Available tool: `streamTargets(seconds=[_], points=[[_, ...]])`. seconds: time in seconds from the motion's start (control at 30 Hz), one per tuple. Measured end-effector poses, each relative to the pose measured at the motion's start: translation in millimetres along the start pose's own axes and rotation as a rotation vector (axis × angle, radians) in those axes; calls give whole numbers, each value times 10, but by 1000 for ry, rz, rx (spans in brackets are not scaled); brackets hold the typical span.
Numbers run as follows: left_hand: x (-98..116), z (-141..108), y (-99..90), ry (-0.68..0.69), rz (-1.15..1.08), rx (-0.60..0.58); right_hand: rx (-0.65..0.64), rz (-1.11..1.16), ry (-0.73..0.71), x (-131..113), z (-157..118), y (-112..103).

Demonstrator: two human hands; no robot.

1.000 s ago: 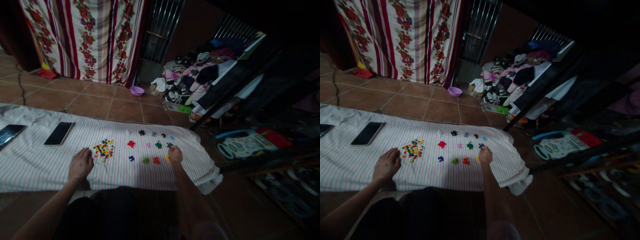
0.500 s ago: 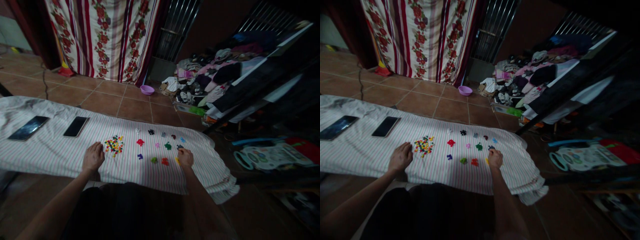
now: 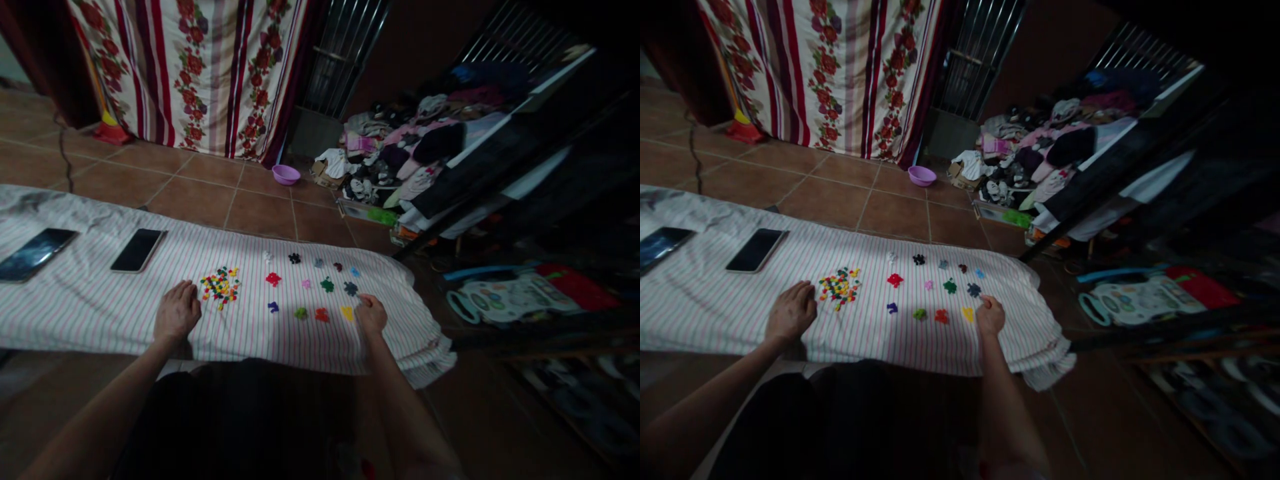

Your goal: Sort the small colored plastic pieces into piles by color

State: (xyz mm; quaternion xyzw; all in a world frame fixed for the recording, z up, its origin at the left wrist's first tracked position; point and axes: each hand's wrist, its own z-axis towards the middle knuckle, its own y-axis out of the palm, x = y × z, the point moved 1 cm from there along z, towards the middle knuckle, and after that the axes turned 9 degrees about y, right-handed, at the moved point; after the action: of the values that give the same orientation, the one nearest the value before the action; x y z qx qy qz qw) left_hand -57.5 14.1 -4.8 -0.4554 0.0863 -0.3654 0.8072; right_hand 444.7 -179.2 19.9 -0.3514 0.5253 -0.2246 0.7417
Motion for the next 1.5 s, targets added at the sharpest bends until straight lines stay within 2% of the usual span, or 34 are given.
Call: streamTargets(seconds=[0.13, 0.4, 0.5, 0.63, 0.8, 0.93, 1.13, 1.27, 1.5], points=[[-2, -4, 2, -5, -6, 3, -107, -48, -7, 48, -50, -77], [10, -8, 20, -7, 15, 17, -210, -271, -216, -261, -97, 33], [12, -1, 9, -26, 14, -5, -178, -291, -226, -246, -117, 54], [25, 18, -20, -54, -11, -49, -137, -205, -283, -244, -151, 104], [44, 30, -18, -101, -34, -42, -84, -60, -409, -500, -278, 223], [52, 27, -3, -106, -27, -27, -137, 22, -515, -818, -593, 355], [51, 30, -11, -101, -31, -52, -281, 168, -743, -1239, -1323, 673], [50, 29, -6, -100, -20, -53, -365, 264, -826, -1463, -1732, 875], [65, 34, -15, -117, -36, -67, -555, 163, -894, -1928, -2218, 1010]])
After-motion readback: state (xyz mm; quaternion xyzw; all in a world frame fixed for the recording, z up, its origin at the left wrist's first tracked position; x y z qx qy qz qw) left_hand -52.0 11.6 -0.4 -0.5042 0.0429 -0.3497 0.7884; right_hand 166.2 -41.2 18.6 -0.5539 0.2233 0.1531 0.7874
